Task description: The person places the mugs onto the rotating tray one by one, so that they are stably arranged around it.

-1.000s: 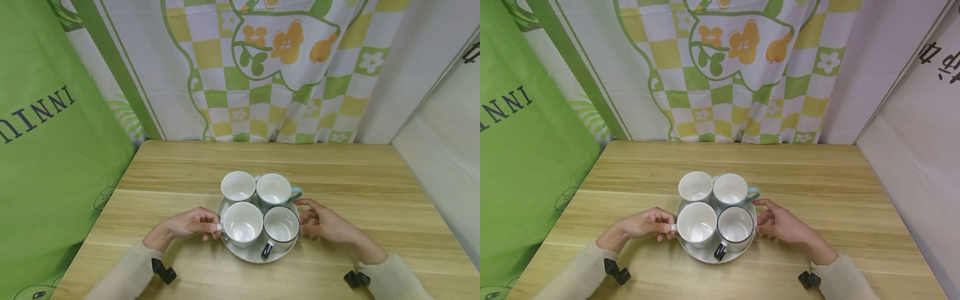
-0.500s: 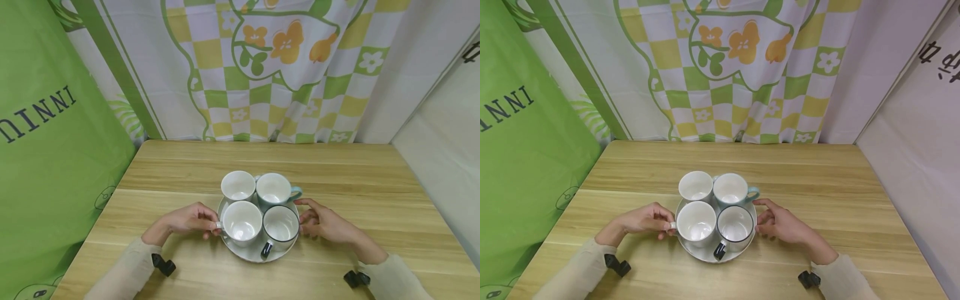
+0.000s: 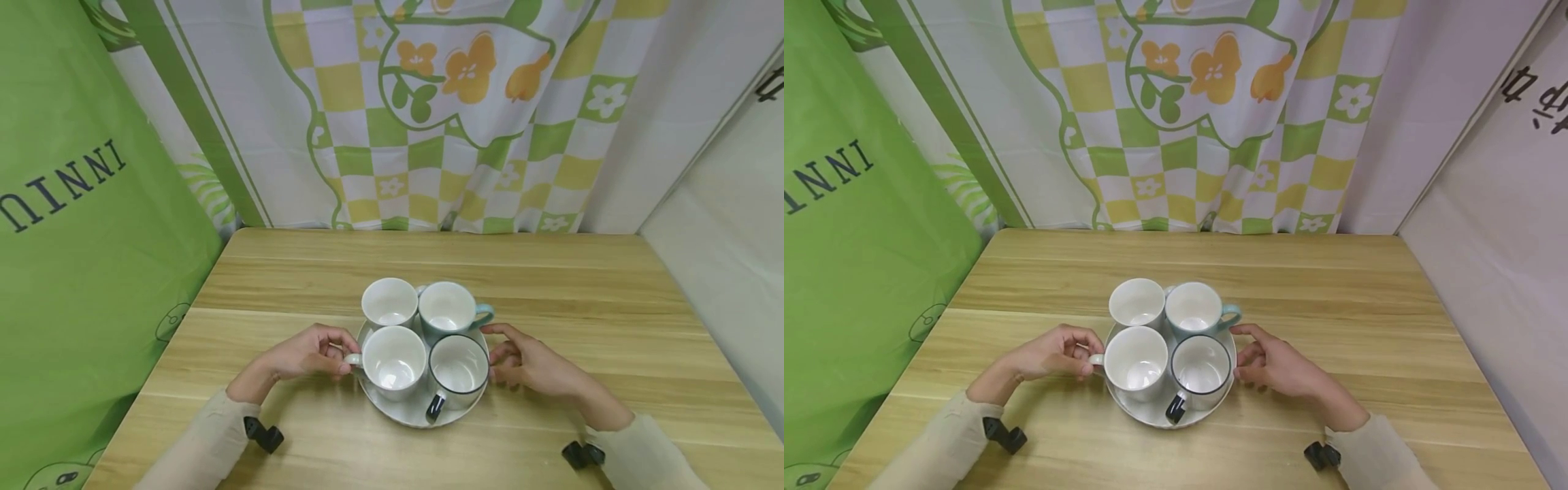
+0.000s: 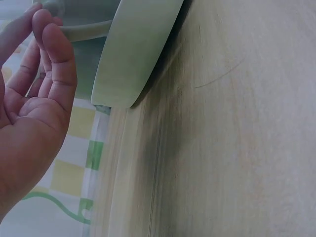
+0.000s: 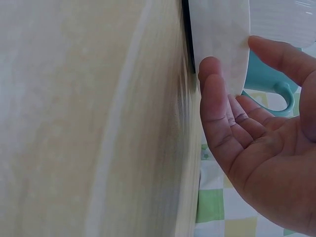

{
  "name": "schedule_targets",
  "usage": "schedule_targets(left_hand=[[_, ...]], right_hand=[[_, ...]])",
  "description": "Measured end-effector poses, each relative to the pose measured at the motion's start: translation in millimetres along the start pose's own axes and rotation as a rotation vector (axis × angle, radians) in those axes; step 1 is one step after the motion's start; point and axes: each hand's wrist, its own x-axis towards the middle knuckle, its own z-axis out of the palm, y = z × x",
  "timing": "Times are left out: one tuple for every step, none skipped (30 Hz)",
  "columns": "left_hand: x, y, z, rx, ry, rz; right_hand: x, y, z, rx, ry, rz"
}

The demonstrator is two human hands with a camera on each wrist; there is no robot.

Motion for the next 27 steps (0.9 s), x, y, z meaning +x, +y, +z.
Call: schedule_targets(left_hand=[[0.5,-0.3,-0.3,0.000,0.004,0.004],[1.0,-0.3,-0.5,0.000,0.006,0.008],[1.4,-0.4,-0.8,-0.002,0.007,0.013],[1.8,-0.6,-1.2,0.000,0.006,0.022],[2.1,-0.7,-1.7,-0.003,0.007,0.021],[2.4,-0.8,-2.1,-0.007,0.006,0.021],[2.6,-0.8,-2.5,-0.006,0.007,0.019],[3.0,-0.6,-2.8,0.001,0.009,0.023],[3.4,-0.5,-3.1,0.007,0.012,0.025],[4.0,-0.3,-3.4,0.015,0.015,0.025],[4.7,-0.2,-3.7,0.023,0.019,0.023],[5.4,-0.1,-3.8,0.033,0.022,0.025],[6.2,0.2,-4.0,0.044,0.025,0.026],[7.0,0.5,-4.2,0.052,0.026,0.030],[7.7,0.7,-4.4,0.054,0.026,0.028],[8.3,0.9,-4.6,0.055,0.025,0.030],[8.9,1.1,-4.6,0.056,0.024,0.032],[9.2,1.5,-4.7,0.056,0.022,0.033],[9.3,1.7,-4.8,0.056,0.022,0.033],[9.4,2.0,-4.9,0.055,0.022,0.032],[9.4,2.1,-5.0,0.054,0.023,0.031],[9.4,2.1,-5.1,0.055,0.025,0.031],[9.2,2.0,-5.2,0.056,0.026,0.031],[8.8,2.1,-5.5,0.055,0.029,0.026],[8.6,1.8,-5.7,0.054,0.030,0.025],[8.2,2.0,-5.9,0.051,0.031,0.024],[7.8,1.8,-6.3,0.049,0.032,0.022]], right_hand=[[0.0,-0.2,-0.2,-0.001,-0.001,-0.001],[-0.1,-0.3,-0.3,-0.003,-0.001,-0.003],[-0.2,-0.4,-0.5,-0.004,-0.001,-0.004],[-0.2,-0.5,-0.6,-0.005,-0.002,-0.005],[-0.3,-0.6,-0.7,-0.006,-0.003,-0.006],[-0.4,-0.5,-0.8,-0.008,-0.003,-0.006],[-0.4,-0.5,-0.8,-0.009,-0.004,-0.008],[-0.4,-0.4,-0.7,-0.011,-0.004,-0.010],[-0.4,-0.4,-0.7,-0.010,-0.004,-0.011],[-0.4,-0.4,-0.6,-0.011,-0.005,-0.012],[-0.4,-0.4,-0.5,-0.013,-0.005,-0.013],[-0.4,-0.6,-0.4,-0.014,-0.005,-0.014],[-0.5,-0.8,-0.3,-0.014,-0.006,-0.014],[-0.5,-0.9,-0.2,-0.013,-0.006,-0.012],[-0.5,-1.1,-0.2,-0.012,-0.006,-0.010],[-0.5,-1.2,-0.2,-0.011,-0.007,-0.010],[-0.5,-1.3,-0.3,-0.010,-0.007,-0.009],[-0.4,-1.3,-0.3,-0.008,-0.007,-0.009],[-0.4,-1.3,-0.3,-0.009,-0.008,-0.009],[-0.4,-1.2,-0.5,-0.008,-0.008,-0.009],[-0.4,-1.1,-0.6,-0.009,-0.008,-0.010],[-0.4,-1.0,-0.7,-0.010,-0.008,-0.011],[-0.5,-1.0,-0.8,-0.013,-0.008,-0.013],[-0.6,-1.1,-1.0,-0.016,-0.008,-0.013],[-0.7,-1.1,-1.2,-0.020,-0.007,-0.014],[-0.8,-1.2,-1.5,-0.022,-0.007,-0.017],[-0.9,-1.2,-1.9,-0.028,-0.006,-0.020]])
